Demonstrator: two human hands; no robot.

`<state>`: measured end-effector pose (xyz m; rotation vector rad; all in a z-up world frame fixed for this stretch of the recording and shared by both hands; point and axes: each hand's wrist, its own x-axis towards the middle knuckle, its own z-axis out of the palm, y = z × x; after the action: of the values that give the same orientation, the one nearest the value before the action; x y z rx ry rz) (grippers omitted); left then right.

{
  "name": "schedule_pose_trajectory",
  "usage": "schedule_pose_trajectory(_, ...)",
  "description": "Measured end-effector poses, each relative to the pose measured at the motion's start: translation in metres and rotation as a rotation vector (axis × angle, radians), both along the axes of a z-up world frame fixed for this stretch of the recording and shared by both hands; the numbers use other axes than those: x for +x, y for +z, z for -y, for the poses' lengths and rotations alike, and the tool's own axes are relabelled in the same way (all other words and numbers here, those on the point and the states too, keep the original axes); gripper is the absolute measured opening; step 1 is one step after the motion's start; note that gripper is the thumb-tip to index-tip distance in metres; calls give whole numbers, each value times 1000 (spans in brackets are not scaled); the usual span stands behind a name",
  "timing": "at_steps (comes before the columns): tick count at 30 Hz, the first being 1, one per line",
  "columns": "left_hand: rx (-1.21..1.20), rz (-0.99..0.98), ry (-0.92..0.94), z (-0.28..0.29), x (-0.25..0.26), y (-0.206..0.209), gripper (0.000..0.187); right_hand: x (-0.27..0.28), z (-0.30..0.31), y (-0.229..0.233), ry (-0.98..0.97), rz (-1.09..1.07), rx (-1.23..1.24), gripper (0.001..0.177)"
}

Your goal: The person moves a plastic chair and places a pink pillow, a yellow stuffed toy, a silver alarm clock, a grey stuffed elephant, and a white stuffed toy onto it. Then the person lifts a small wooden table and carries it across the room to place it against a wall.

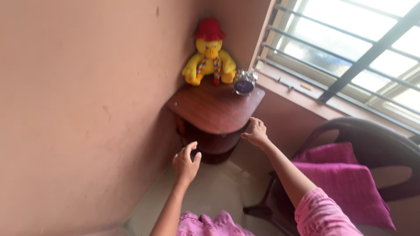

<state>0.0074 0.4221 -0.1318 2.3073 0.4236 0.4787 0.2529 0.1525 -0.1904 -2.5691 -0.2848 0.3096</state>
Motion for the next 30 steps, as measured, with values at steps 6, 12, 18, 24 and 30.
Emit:
schedule_pose_trajectory(6,-143,152,-156,-28,121,-2,57,67,-40,42,44,152,-5,109)
schedule_pose_trajectory(12,-5,328,-245,-71,296,64,75,147,-67,85,-34,268,-88,120)
schedule_pose_trajectory(18,233,396,-174,-110,430,122,108,215,-80,101,25,232,-236,116)
schedule_pose_trajectory(24,297,257,-208,-117,475,102,94,215,-91,96,-43,113,-186,69)
schedule_pose_trajectory(30,244,461,-280,-108,464,61,58,203,-81,102,-13,257,-152,69)
